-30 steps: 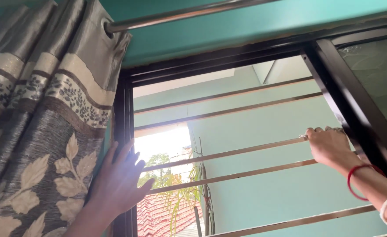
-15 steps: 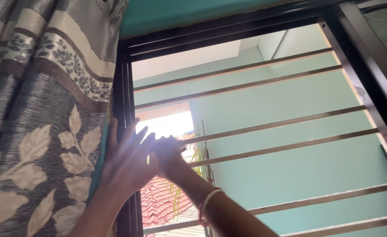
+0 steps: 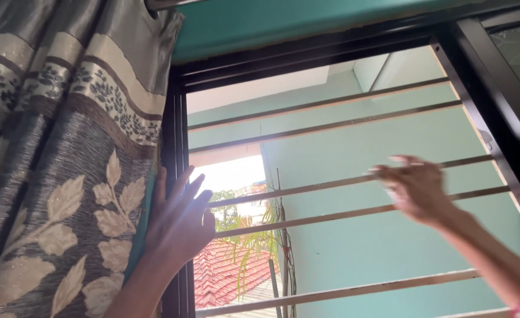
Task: Cleaning the metal bars and frame of a window using a damp cloth.
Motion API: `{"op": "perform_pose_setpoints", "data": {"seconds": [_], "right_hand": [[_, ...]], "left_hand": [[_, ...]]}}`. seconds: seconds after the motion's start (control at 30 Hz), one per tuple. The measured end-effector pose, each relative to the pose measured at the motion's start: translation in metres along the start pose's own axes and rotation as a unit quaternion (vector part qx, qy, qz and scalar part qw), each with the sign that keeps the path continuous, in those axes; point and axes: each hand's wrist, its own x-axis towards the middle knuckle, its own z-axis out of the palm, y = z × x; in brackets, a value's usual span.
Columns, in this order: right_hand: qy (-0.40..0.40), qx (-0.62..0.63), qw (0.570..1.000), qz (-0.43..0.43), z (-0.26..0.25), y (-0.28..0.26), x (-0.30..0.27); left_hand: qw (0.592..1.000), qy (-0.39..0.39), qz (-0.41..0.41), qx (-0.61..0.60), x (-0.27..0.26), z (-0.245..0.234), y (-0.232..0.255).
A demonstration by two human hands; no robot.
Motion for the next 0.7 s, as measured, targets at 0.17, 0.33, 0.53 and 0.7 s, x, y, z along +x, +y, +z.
{"op": "perform_pose_setpoints", "data": {"seconds": [0.17, 0.33, 0.53, 0.7], "right_hand": [[-0.068, -0.054, 0.988, 0.127, 0.01, 0.029, -0.017], [-0.068, 0.105, 0.992, -0.003, -0.006, -0.118, 0.016], [-0.039, 0.205, 0.954, -0.216, 0.031, -0.308, 0.093], [-0.034, 0.153, 0.964, -0.215, 0.045, -0.341, 0.109]], "left_hand": [[0.992, 0.113, -0.012, -0.048, -0.006, 0.006, 0.001], [0.968, 0.228, 0.026, -0.099, -0.01, -0.001, 0.002], [0.954, 0.202, -0.034, -0.22, -0.011, 0.03, -0.009], [0.956, 0.23, -0.062, -0.169, -0.014, 0.01, -0.003]]}}
